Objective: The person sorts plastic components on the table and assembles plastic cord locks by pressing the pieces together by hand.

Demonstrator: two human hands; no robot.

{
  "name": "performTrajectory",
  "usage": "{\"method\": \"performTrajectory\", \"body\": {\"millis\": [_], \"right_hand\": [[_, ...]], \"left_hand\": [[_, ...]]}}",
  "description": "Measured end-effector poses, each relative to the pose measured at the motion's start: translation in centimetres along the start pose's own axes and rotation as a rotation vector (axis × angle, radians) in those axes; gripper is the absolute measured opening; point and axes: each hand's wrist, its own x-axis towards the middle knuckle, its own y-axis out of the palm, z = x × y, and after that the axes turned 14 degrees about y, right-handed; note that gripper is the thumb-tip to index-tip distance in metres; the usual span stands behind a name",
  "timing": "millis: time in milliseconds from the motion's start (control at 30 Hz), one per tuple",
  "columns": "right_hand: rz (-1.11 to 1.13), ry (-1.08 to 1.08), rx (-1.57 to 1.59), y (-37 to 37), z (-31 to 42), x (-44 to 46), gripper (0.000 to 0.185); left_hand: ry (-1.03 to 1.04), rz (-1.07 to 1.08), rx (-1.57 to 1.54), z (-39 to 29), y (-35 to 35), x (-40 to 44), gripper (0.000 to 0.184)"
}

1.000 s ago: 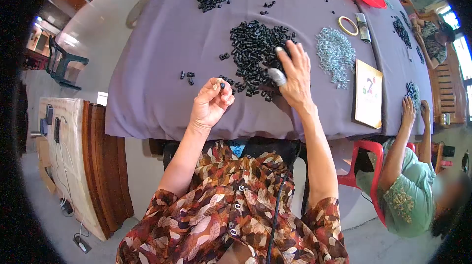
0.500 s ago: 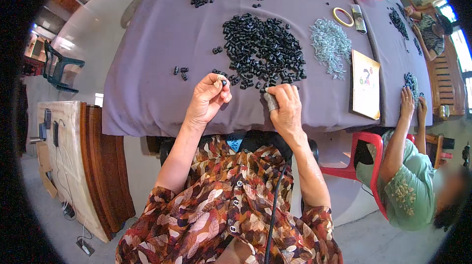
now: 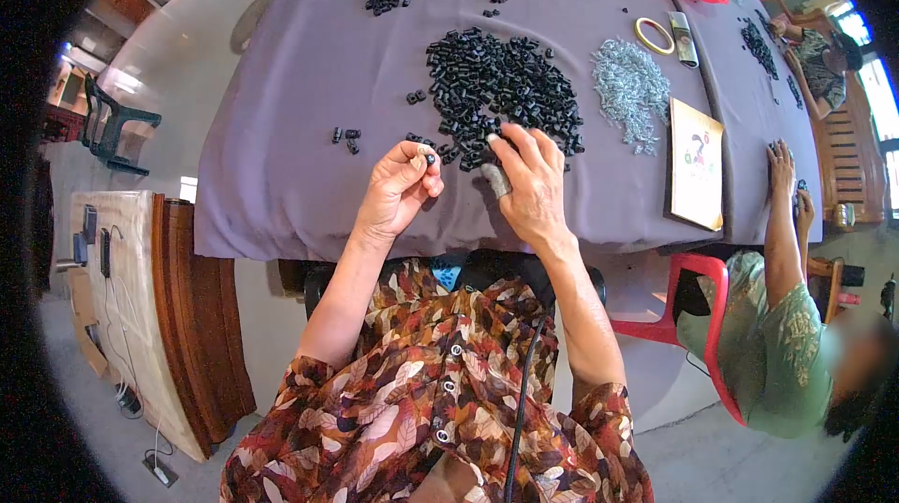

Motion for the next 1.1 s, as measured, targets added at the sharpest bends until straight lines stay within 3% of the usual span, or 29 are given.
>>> {"method": "performTrajectory", "body": {"millis": [33,133,467,600,833,1100], "right_hand": [[0.117,0.023,-0.040,0.3,-0.6,0.0,0.045],[0.172,-0.017,-0.200,0.7,-0.7,0.2,0.051],[0.125,0.083,-0.250,0.2,-2.1,-1.2,0.062],[0.110,0.131,-0.209,0.3,-1.9,-1.3,0.056],[-0.072,0.005,-0.034,0.5,0.8,1.1,0.021],[0.016,0.055,-0.167,3.3,1.2,3.4,0.019]], "left_hand": [[0.001,0.000,0.001,0.0,0.0,0.0,0.007],[-0.006,0.005,0.014,0.1,-0.1,-0.1,0.007],[-0.017,0.018,0.003,0.1,-0.2,0.0,0.007],[-0.014,0.020,0.009,0.1,-0.4,-0.1,0.007],[-0.016,-0.009,0.033,0.0,0.0,-0.1,0.006],[-0.018,-0.011,0.028,0.0,-0.1,-0.1,0.007]]}}
